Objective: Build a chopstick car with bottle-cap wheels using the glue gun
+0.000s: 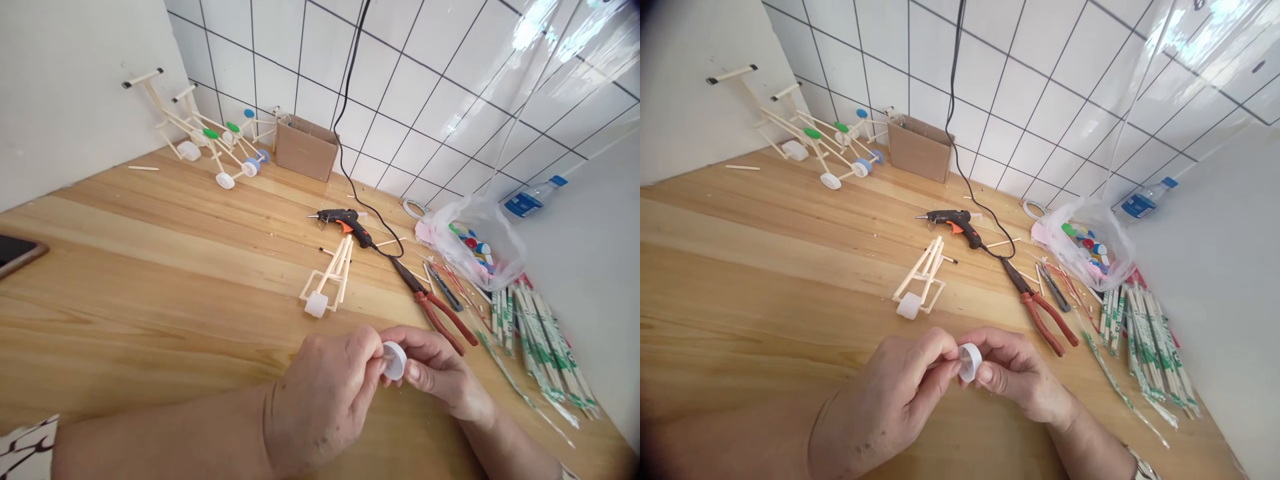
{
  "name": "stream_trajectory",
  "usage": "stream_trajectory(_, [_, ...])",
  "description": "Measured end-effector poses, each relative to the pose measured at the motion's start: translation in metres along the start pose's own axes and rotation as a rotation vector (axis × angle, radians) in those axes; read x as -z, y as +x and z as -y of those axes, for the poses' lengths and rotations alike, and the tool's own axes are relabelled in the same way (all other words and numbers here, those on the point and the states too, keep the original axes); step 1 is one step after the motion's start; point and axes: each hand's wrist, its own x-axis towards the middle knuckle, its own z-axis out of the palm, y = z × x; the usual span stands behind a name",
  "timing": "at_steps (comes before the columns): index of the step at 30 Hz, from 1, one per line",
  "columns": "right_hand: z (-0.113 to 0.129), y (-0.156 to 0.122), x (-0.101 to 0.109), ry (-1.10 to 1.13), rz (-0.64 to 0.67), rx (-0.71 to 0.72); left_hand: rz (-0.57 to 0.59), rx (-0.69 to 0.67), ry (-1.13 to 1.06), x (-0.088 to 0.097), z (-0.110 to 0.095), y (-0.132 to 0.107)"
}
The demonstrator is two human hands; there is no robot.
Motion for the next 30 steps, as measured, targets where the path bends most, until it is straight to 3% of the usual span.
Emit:
stream_trajectory(4, [0.0, 0.0, -0.003, -0.076, -0.026, 0.049, 0.01, -0.008, 0.018, 0.002, -0.003, 0.0])
stream_trajectory(10, [-0.002, -0.004, -0.012, -0.358, -0.063, 0.128, 0.019, 0.06, -0.007, 0.001, -0.004, -0.001])
stream_trajectory(16, [0.002, -0.001, -0.019, -0.255, -0.066, 0.084, -0.035, -0.028, 0.027, 0.0, 0.0, 0.002])
stream_trajectory(30, [0.012, -0.005, -0.021, -0.602, -0.116, 0.258, 0.088, -0.103, -0.082, 0.005, 0.006, 0.001])
